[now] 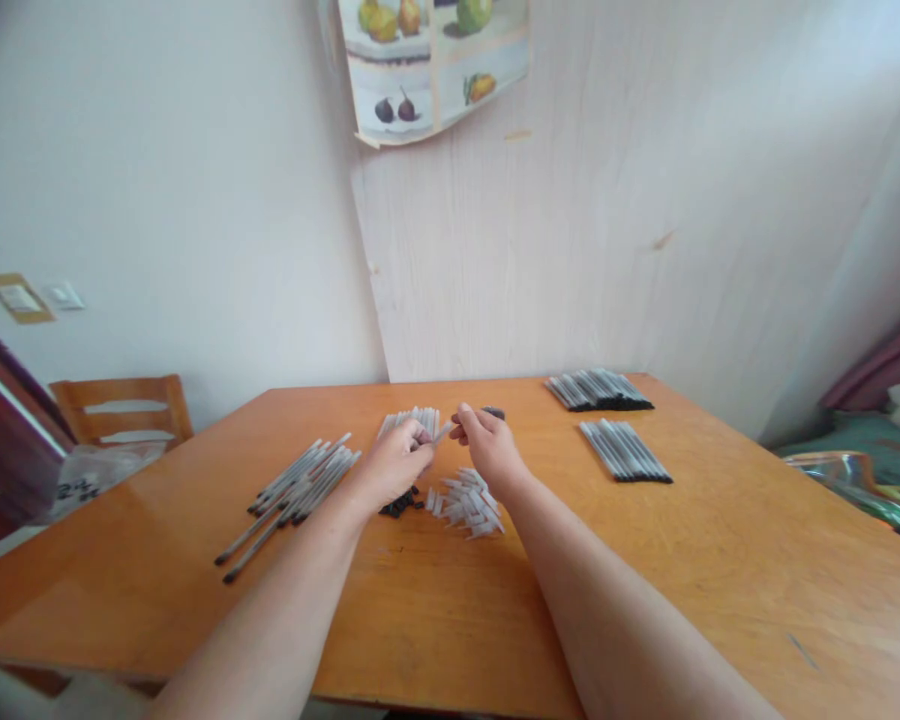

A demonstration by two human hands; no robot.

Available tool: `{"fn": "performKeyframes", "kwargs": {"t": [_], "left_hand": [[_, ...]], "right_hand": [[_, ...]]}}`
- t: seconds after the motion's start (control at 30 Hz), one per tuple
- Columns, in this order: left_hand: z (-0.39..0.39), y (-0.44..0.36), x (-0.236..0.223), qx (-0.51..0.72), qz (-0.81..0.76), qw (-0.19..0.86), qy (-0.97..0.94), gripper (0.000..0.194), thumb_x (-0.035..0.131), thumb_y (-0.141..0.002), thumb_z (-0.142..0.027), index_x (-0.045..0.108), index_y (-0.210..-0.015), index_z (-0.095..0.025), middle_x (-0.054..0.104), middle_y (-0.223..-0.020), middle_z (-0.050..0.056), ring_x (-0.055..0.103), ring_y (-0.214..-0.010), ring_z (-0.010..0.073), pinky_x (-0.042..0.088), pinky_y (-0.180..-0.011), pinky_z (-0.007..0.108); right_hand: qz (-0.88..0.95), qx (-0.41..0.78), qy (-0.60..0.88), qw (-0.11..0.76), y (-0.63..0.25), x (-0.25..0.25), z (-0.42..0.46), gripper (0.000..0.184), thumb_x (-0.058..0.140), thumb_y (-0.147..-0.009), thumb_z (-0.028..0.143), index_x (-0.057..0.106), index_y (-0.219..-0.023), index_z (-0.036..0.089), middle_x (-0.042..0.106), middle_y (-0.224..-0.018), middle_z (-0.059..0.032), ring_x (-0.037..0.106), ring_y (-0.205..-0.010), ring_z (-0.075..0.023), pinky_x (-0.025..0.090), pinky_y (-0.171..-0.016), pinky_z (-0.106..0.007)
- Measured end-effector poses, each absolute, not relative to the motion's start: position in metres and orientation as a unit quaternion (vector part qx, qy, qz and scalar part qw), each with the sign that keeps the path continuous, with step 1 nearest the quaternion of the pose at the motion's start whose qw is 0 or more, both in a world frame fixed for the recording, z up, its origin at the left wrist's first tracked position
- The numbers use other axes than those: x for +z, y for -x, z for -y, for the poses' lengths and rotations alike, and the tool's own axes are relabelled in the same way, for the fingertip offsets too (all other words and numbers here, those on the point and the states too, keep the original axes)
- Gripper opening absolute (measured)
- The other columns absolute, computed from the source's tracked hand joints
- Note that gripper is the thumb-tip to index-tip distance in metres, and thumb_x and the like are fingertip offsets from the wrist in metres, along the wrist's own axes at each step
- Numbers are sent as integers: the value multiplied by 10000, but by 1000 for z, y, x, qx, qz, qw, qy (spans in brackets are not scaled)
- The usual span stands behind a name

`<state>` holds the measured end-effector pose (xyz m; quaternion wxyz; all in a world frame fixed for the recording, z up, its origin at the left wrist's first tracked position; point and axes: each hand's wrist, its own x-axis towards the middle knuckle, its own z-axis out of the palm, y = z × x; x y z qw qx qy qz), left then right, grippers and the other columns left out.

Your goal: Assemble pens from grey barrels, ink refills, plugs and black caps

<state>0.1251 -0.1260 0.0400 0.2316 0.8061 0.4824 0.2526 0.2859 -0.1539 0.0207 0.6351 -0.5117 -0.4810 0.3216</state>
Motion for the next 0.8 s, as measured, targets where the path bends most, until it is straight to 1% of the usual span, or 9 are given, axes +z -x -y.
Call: {"fn": "performKeyframes", "kwargs": {"t": [0.13, 0.27, 0.37, 0.5, 0.57, 0.7, 0.8], "left_hand": [[128, -133, 30, 324, -408, 227, -823, 135, 485, -864, -323, 546, -860, -203, 644, -799, 16, 579, -711, 131, 416, -613, 235], [131, -132, 25, 352, -379, 261, -815, 127, 482, -878, -314, 536, -905, -202, 643, -841, 12, 585, -735, 117, 428, -633, 219], [134, -133, 24, 341, -377, 272, -817, 170, 459, -899, -354, 547, -924, -210, 651, -840, 6, 596, -756, 121, 434, -647, 217], [137, -136, 26, 303, -386, 263, -831, 309, 359, -941, -419, 562, -834, -212, 641, -784, 4, 581, -749, 135, 414, -635, 226], [138, -138, 27, 305, -377, 272, -831, 330, 347, -945, -423, 561, -816, -208, 633, -779, 6, 567, -746, 138, 407, -638, 228], [141, -140, 29, 332, -370, 333, -801, 309, 405, -924, -430, 576, -826, -192, 618, -789, 15, 542, -748, 145, 399, -650, 232], [145, -143, 31, 354, -369, 414, -753, 298, 458, -901, -429, 575, -806, -171, 563, -712, 7, 487, -660, 131, 367, -595, 229]], "right_hand": [[472, 397, 477, 626, -280, 22, 163, 340, 624, -745, 514, 611, -777, 176, 646, -723, -14, 523, -643, -112, 341, -526, -210], [441, 449, 472, 617, -284, 20, 163, 322, 668, -709, 481, 596, -773, 174, 647, -740, -16, 518, -632, -99, 292, -477, -192], [427, 450, 476, 623, -285, 21, 164, 333, 680, -693, 487, 573, -739, 175, 636, -690, -12, 515, -600, -97, 275, -457, -192], [397, 437, 467, 658, -286, 24, 164, 340, 685, -687, 484, 550, -731, 176, 627, -668, -11, 508, -567, -93, 253, -434, -193], [385, 436, 458, 672, -286, 24, 164, 335, 691, -681, 473, 548, -727, 174, 610, -647, -7, 500, -554, -91, 237, -423, -193], [362, 439, 439, 696, -286, 24, 163, 333, 717, -652, 451, 560, -734, 169, 589, -626, -2, 492, -546, -90, 222, -411, -194], [349, 441, 426, 709, -282, 24, 164, 335, 732, -638, 439, 568, -728, 161, 585, -623, -3, 481, -536, -85, 213, -405, -197]]}}
